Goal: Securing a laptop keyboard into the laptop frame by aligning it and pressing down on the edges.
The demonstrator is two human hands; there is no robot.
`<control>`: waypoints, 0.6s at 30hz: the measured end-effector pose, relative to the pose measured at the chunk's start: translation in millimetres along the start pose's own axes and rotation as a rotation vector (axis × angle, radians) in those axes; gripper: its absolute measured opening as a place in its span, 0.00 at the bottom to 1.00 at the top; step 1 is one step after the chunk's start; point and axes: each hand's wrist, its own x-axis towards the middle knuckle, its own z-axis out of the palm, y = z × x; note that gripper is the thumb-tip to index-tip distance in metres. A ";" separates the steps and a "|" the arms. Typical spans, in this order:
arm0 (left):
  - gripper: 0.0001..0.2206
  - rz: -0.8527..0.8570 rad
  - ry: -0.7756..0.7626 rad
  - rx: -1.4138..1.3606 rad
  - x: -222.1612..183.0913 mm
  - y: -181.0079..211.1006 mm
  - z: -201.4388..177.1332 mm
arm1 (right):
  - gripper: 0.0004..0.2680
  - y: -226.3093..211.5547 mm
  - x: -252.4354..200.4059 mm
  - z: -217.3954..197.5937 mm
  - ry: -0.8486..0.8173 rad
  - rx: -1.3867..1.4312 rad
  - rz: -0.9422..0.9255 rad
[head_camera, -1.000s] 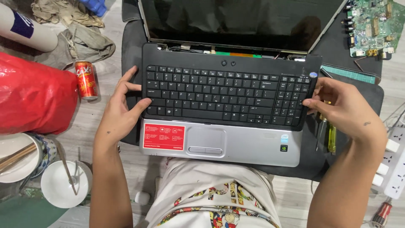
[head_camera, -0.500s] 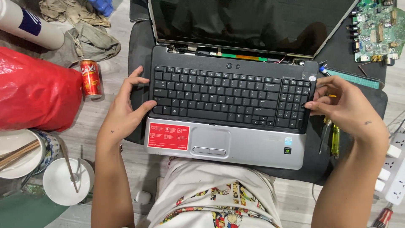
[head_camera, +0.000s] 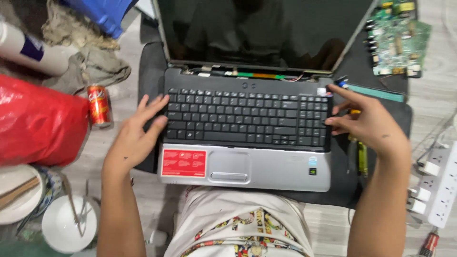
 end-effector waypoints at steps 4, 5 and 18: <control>0.11 0.316 0.247 0.106 38.8 -7.0 4.4 | 0.29 36.1 17.7 0.6 0.013 0.134 -0.081; 0.11 0.218 0.297 0.219 48.9 -4.1 5.6 | 0.29 38.3 19.3 1.1 -0.015 0.140 -0.103; 0.11 -0.357 0.075 -0.132 124.7 -25.8 -11.7 | 0.28 2.2 -1.7 -10.4 -0.066 -0.027 -0.004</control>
